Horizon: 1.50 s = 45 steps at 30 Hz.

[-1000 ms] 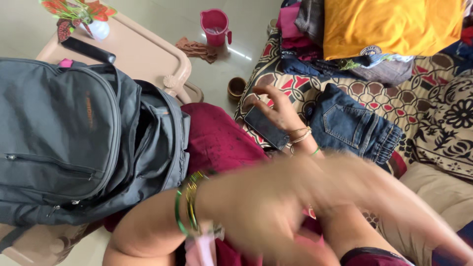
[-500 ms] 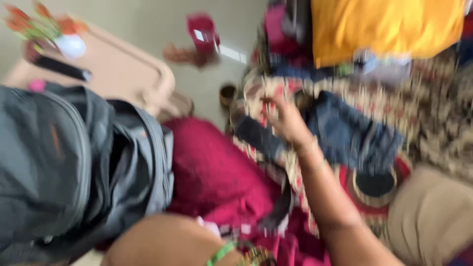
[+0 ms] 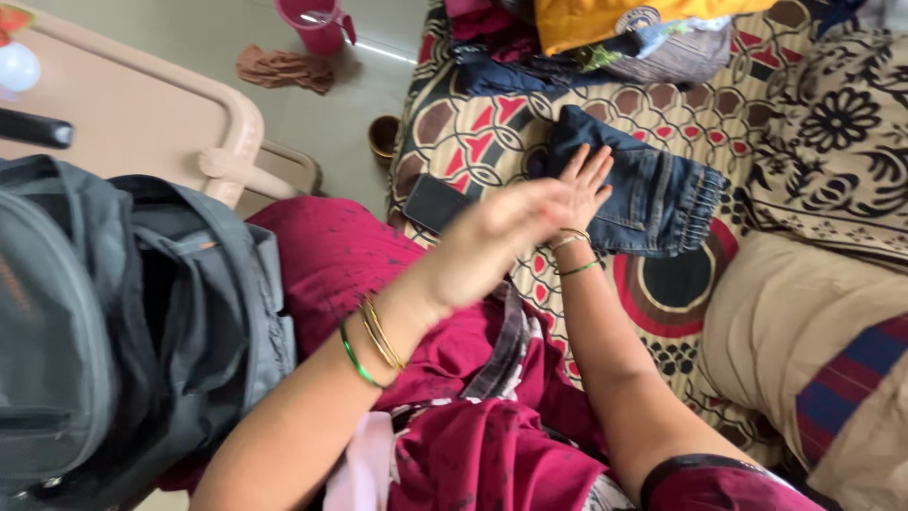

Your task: The person packs a backpack by folding clothes and placing them inside. They handle items including a pink patterned shirt, blue jeans, underwear, and a yellow t-shirt, folding each before putting it in the bag.

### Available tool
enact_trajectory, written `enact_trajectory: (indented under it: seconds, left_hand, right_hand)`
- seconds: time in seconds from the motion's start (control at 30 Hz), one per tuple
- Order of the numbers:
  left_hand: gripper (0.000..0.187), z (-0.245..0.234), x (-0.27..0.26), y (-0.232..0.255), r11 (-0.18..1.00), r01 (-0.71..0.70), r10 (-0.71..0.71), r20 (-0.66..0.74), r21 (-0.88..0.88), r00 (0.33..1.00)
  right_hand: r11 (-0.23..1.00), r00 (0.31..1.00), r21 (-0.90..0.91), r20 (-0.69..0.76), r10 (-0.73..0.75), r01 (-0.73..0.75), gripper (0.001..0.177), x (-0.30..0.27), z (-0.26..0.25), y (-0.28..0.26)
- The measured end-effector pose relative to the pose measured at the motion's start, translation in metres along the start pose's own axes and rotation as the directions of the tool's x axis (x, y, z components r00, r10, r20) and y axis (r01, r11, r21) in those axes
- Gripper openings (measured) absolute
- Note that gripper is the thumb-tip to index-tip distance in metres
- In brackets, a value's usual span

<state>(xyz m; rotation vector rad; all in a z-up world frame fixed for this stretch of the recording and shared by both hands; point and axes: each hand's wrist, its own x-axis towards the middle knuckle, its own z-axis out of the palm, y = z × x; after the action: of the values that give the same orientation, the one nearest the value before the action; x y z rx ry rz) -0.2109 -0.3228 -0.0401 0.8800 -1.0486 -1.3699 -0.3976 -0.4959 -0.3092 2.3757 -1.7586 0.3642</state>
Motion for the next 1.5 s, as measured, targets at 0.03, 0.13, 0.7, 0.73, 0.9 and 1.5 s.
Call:
enact_trajectory:
  seconds: [0.03, 0.13, 0.7, 0.73, 0.9, 1.5]
  left_hand:
    - [0.055, -0.013, 0.000, -0.012, 0.990, 0.140, -0.139, -0.066, 0.014, 0.988]
    - [0.062, -0.041, -0.015, -0.034, 0.941, 0.337, -0.332, -0.152, 0.007, 0.931]
    - [0.078, -0.075, -0.035, -0.076, 0.817, 0.504, -0.541, -0.069, -0.279, 0.838]
    - [0.085, -0.074, -0.032, -0.074, 0.794, 0.514, -0.559, -0.056, -0.324, 0.828]
    - [0.098, -0.097, -0.048, -0.028, 0.653, 0.324, -0.470, -0.032, -0.685, 0.882]
    - [0.075, -0.115, -0.153, -0.011, 0.970, -0.181, 0.242, -0.559, 0.163, 0.793]
  right_hand:
    - [0.999, 0.996, 0.030, 0.087, 0.025, -0.028, 0.098, 0.000, 0.004, 0.008]
    - [0.983, 0.948, 0.139, 0.312, 0.068, -0.117, 0.079, 0.010, 0.003, 0.029]
    - [0.345, 0.946, 0.921, 0.260, -0.193, -0.183, 0.058, 0.066, -0.299, 0.068]
    - [0.278, 0.925, 0.948, 0.240, -0.294, -0.157, 0.060, 0.058, -0.321, 0.046]
    - [0.416, 0.630, 0.861, 0.154, -0.761, 0.293, 0.064, 0.015, -0.356, -0.075]
    - [-0.062, 0.639, 0.922, 0.216, -0.738, -0.383, 0.085, -0.048, -0.257, -0.186]
